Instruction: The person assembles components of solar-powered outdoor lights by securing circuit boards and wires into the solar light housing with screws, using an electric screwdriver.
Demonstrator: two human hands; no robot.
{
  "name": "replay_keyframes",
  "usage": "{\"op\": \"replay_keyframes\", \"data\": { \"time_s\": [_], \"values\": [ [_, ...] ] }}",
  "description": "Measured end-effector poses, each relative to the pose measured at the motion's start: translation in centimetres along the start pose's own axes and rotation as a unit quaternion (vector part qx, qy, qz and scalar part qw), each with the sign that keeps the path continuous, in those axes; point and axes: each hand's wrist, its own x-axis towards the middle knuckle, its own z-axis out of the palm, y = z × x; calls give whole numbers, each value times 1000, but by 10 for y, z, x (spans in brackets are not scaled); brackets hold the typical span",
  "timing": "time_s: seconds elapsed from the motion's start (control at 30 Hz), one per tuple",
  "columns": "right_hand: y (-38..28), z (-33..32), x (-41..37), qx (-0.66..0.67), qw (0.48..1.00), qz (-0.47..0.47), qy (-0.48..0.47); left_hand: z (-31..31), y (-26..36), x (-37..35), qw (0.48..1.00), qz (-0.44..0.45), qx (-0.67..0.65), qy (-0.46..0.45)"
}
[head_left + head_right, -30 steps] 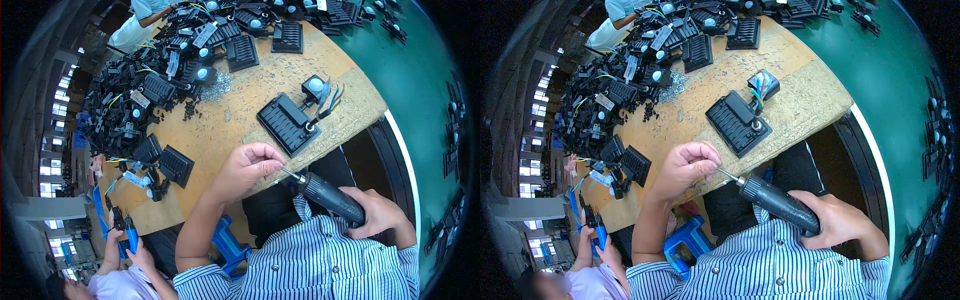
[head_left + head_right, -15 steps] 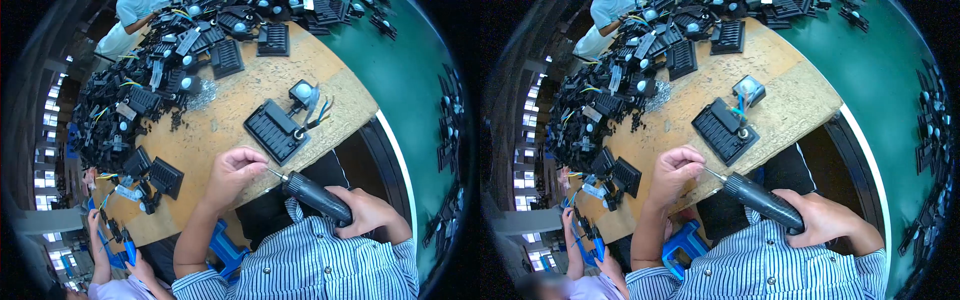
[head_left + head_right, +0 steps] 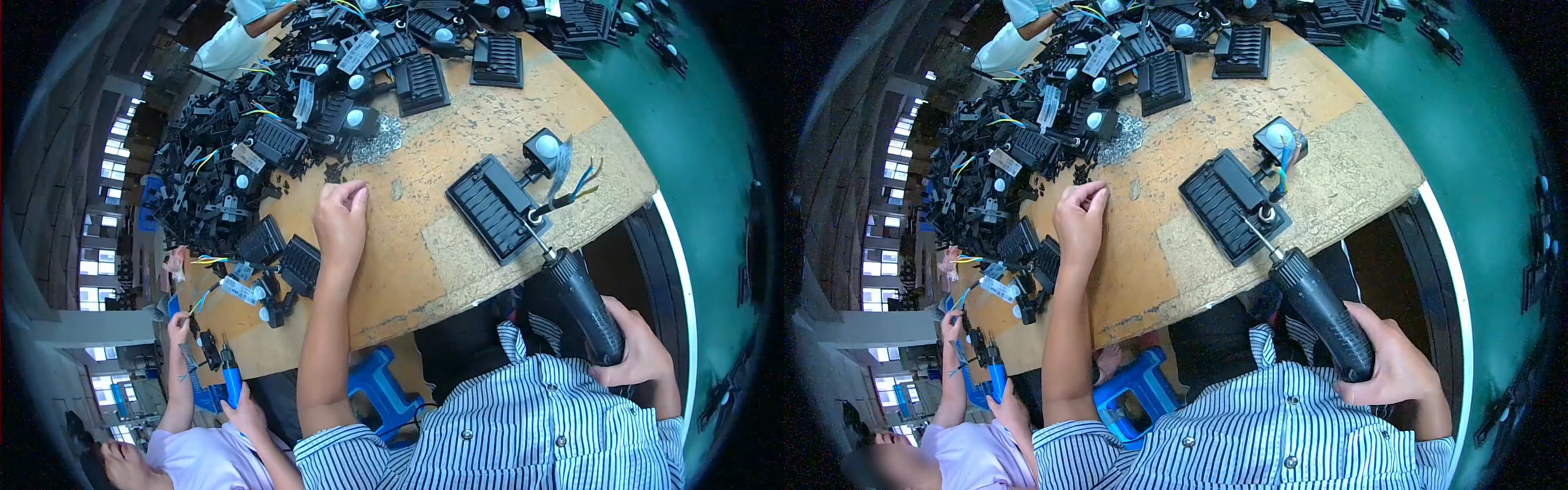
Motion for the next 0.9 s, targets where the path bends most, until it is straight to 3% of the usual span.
{"op": "replay_keyframes", "data": {
  "time_s": [0.1,0.13,0.23,0.3,0.63,0.73,0.83,0.9],
  "values": [
    [4,0,-5,-1,1000,-7,15,7,14,12,1000,8,17,-7],
    [6,0,-6,-1,1000,-9,20,14,8,18,996,63,53,21],
    [2,-3,-8,1,1000,19,8,25,13,28,991,100,88,11],
    [1,-5,-10,-3,1000,22,-3,27,19,29,997,53,60,3],
    [6,-4,-21,1,999,44,-29,20,11,32,997,62,40,-30],
    [11,0,-24,-22,999,39,-29,22,9,31,973,179,142,-7],
    [19,4,-29,-4,999,40,-23,23,9,27,965,198,171,8],
    [20,5,-30,10,999,50,-20,23,17,18,977,176,115,30]
  ]
}}
